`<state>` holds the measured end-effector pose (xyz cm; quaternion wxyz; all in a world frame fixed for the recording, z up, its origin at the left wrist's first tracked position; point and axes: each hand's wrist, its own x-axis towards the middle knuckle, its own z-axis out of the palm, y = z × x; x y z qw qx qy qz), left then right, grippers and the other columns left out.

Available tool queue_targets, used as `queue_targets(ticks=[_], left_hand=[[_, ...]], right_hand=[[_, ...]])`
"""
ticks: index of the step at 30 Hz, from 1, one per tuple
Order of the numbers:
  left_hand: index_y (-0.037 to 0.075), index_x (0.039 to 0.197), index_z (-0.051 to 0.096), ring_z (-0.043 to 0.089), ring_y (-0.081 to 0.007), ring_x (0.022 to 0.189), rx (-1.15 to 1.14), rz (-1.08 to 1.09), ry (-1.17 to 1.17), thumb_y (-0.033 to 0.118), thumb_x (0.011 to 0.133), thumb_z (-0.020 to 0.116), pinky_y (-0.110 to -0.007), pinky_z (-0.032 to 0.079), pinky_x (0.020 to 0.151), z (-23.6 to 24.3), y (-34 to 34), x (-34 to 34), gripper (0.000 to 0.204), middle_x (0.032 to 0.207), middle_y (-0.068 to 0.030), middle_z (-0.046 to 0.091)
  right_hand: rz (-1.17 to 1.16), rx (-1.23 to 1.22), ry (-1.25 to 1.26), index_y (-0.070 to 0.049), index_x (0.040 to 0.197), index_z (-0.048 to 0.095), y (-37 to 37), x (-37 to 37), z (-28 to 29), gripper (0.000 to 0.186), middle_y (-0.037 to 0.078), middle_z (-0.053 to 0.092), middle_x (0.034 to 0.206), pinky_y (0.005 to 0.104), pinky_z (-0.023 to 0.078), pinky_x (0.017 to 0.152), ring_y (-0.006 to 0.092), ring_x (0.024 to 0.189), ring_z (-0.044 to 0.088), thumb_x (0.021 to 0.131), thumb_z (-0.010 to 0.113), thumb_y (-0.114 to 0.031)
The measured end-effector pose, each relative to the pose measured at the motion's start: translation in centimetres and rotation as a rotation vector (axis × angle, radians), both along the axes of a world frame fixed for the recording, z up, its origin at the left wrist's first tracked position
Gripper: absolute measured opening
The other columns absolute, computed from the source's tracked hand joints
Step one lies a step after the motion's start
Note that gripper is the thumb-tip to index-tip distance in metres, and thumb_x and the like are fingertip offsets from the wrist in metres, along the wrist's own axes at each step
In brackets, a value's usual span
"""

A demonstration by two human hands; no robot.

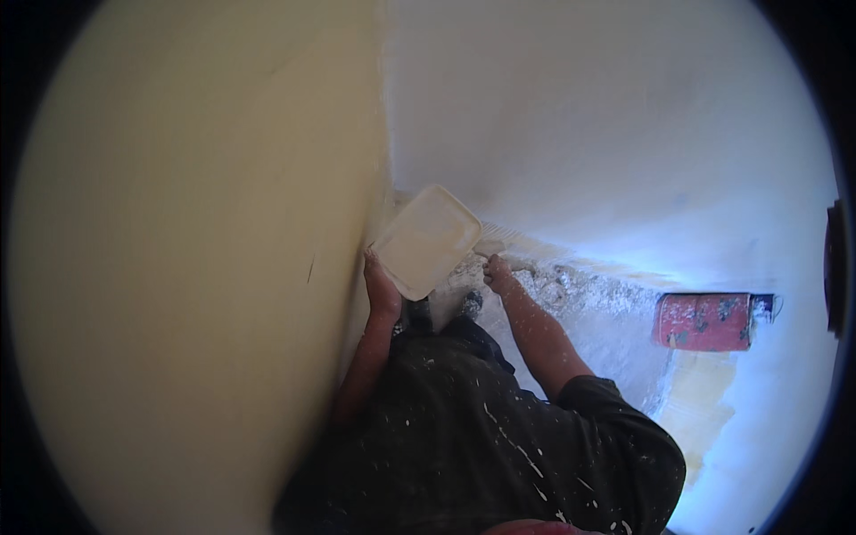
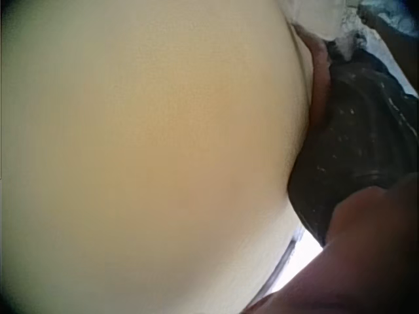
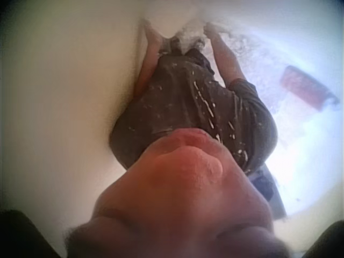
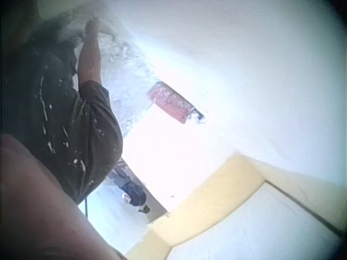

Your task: The person applies plaster or joint compound to a wall using a wide brush, dipping the brush into a plastic container and spreading the material across the surface.

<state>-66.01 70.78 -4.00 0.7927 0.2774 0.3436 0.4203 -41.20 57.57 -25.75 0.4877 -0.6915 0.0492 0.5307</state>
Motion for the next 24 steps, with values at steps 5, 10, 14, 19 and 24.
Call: queue_targets(ticks=[5, 10, 14, 19, 24], left_hand=[[-0.003, 0.131, 0.036, 0.043, -0.0253, 0.122, -0.024, -0.032, 0.079, 0.040, 0.100, 0.021, -0.037, 0.033, 0.103, -4.4, -0.2, -0.9, 0.055, 0.132, -0.0175, 0.042], [0.004, 0.135, 0.035, 0.039, -0.0306, 0.126, -0.083, -0.108, 0.127, 0.053, 0.096, 0.023, -0.044, 0.029, 0.107, -2.5, -1.3, -0.6, 0.064, 0.137, -0.0147, 0.039], [0.006, 0.135, 0.035, 0.037, -0.0303, 0.127, -0.025, -0.142, 0.166, 0.056, 0.094, 0.025, -0.044, 0.029, 0.106, -1.8, -1.3, -0.5, 0.066, 0.138, -0.0144, 0.038], [0.008, 0.136, 0.035, 0.036, -0.0298, 0.128, -0.139, -0.114, 0.181, 0.058, 0.093, 0.025, -0.046, 0.029, 0.105, -1.3, -1.5, -0.6, 0.066, 0.139, -0.0124, 0.037], [0.010, 0.137, 0.035, 0.033, -0.0304, 0.129, -0.241, -0.097, 0.182, 0.059, 0.093, 0.024, -0.047, 0.026, 0.106, -1.2, -1.7, -0.4, 0.067, 0.141, -0.0108, 0.035]], right_hand=[[-0.412, 0.155, 0.479, -0.011, 0.113, 0.056, 1.8, 2.8, -4.0, 0.029, 0.000, 0.050, 0.068, 0.0239, 0.034, 0.044, 0.0093, 0.054, 0.043, 0.087, 0.042, -0.015], [-0.286, 0.329, 0.518, -0.010, 0.111, 0.057, 3.0, 3.9, -11.0, 0.029, 0.004, 0.056, 0.077, 0.0267, 0.039, 0.052, 0.0140, 0.060, 0.047, 0.084, 0.048, -0.013], [0.097, 0.009, -0.050, -0.009, 0.115, 0.054, 5.1, 2.6, -9.3, 0.032, 0.008, 0.056, 0.084, 0.0290, 0.039, 0.060, 0.0178, 0.069, 0.048, 0.084, 0.047, -0.011], [0.670, -0.113, -0.756, -0.007, 0.120, 0.051, 8.6, -3.2, -6.3, 0.036, 0.012, 0.056, 0.093, 0.0320, 0.040, 0.069, 0.0226, 0.080, 0.049, 0.084, 0.046, -0.010], [0.799, -0.053, -0.968, -0.005, 0.124, 0.047, 10.2, -9.5, -3.9, 0.041, 0.016, 0.055, 0.102, 0.0349, 0.041, 0.078, 0.0273, 0.091, 0.051, 0.083, 0.045, -0.008]])
